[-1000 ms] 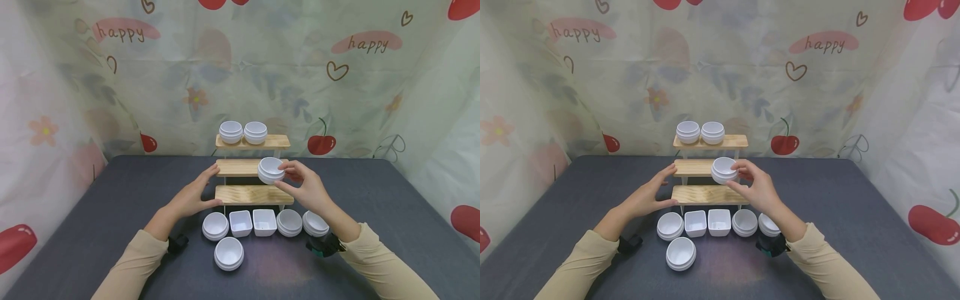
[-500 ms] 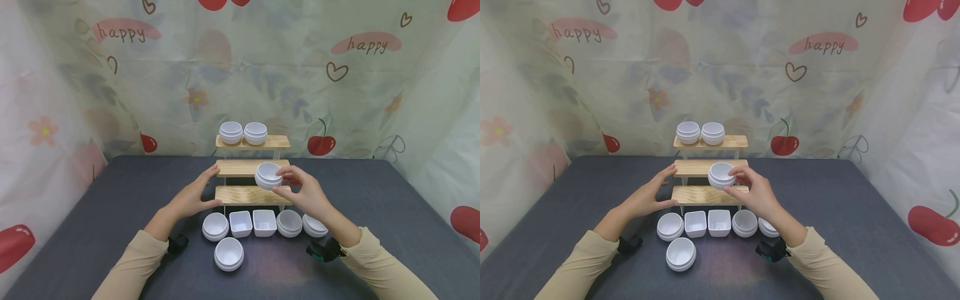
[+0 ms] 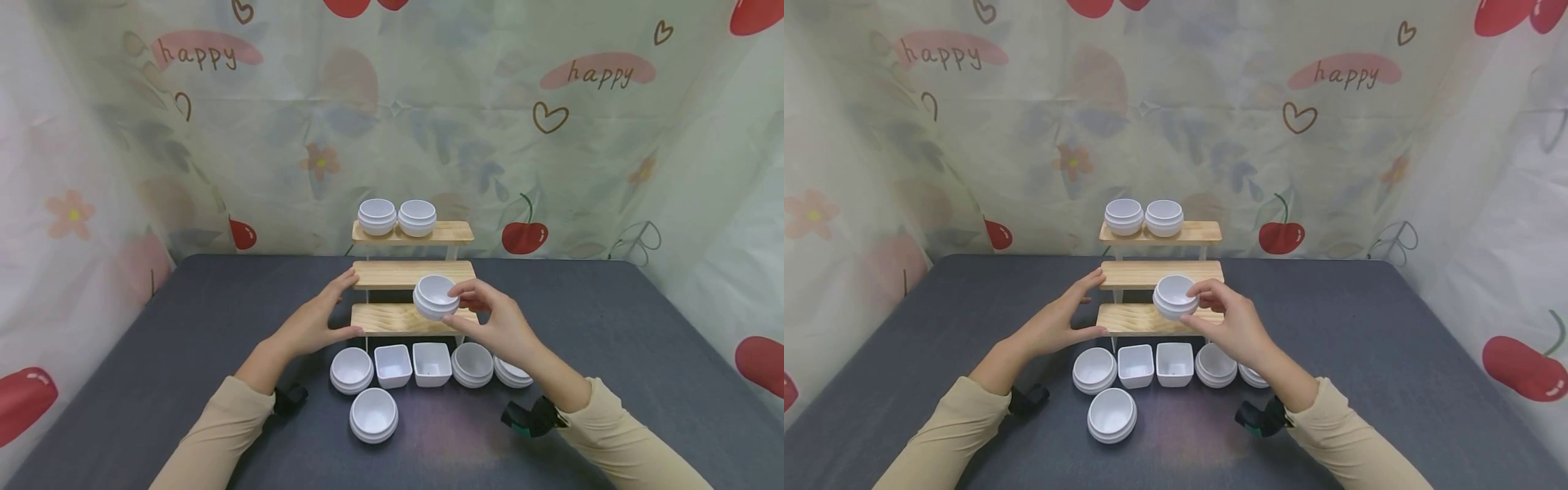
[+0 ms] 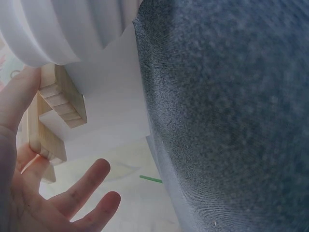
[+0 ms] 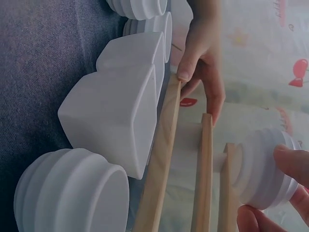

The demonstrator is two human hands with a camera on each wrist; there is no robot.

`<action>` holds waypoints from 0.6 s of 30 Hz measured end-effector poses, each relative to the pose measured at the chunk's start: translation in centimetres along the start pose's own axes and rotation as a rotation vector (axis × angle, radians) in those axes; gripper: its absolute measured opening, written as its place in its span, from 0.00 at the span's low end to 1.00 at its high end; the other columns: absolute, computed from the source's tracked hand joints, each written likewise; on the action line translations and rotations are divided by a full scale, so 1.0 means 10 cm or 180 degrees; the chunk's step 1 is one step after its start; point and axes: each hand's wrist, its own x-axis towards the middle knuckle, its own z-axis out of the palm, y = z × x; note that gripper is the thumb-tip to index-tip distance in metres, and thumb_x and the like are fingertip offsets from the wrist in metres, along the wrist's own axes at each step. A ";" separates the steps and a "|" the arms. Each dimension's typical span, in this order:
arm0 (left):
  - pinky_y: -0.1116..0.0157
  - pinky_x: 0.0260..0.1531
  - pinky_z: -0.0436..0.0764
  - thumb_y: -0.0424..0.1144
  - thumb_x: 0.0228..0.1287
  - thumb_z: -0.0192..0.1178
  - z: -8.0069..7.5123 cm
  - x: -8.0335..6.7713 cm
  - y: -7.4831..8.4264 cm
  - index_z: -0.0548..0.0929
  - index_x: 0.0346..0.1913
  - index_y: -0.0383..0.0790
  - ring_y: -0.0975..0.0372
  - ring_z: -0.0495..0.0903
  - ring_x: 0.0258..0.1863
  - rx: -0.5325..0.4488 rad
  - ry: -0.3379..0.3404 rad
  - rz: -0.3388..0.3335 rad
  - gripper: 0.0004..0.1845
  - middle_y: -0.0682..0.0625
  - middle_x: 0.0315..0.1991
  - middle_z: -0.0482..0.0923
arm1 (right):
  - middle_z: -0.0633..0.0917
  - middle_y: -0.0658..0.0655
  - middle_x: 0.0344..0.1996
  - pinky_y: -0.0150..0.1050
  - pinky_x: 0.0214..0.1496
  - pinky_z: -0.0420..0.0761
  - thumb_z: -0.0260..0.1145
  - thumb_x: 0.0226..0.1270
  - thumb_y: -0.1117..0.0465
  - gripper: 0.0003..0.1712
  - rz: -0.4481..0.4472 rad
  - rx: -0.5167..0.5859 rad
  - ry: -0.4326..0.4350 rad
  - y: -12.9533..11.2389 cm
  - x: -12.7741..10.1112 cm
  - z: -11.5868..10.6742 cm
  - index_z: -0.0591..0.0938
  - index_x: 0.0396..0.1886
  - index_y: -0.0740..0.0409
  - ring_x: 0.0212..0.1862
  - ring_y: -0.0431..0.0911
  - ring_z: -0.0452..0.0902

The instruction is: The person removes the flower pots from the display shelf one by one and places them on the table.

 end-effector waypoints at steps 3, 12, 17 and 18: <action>0.49 0.58 0.73 0.49 0.53 0.68 0.00 0.00 0.00 0.50 0.73 0.46 0.45 0.71 0.61 0.0002 0.0005 0.0001 0.49 0.48 0.76 0.44 | 0.82 0.57 0.48 0.52 0.54 0.78 0.71 0.55 0.58 0.19 -0.0020 -0.0006 -0.0011 0.00 -0.01 0.01 0.77 0.47 0.50 0.51 0.53 0.80; 0.49 0.58 0.73 0.49 0.53 0.68 0.00 0.00 0.00 0.50 0.73 0.45 0.45 0.72 0.61 0.0011 0.0009 0.0028 0.49 0.47 0.76 0.44 | 0.83 0.57 0.47 0.49 0.53 0.79 0.71 0.54 0.59 0.18 -0.0127 -0.0033 -0.0038 0.02 -0.05 0.04 0.77 0.45 0.52 0.50 0.52 0.81; 0.49 0.58 0.73 0.49 0.53 0.68 0.00 0.00 -0.01 0.50 0.73 0.46 0.45 0.72 0.61 0.0010 0.0012 0.0016 0.49 0.47 0.76 0.44 | 0.83 0.57 0.45 0.49 0.54 0.79 0.72 0.54 0.60 0.18 -0.0128 0.0027 -0.0087 0.00 -0.08 0.05 0.78 0.44 0.53 0.50 0.52 0.80; 0.49 0.58 0.73 0.49 0.53 0.68 0.00 0.00 -0.01 0.50 0.73 0.46 0.45 0.72 0.61 0.0012 0.0012 0.0012 0.49 0.47 0.76 0.44 | 0.83 0.56 0.45 0.49 0.54 0.80 0.72 0.54 0.59 0.18 -0.0127 0.0027 -0.0094 -0.01 -0.08 0.05 0.78 0.44 0.52 0.50 0.52 0.80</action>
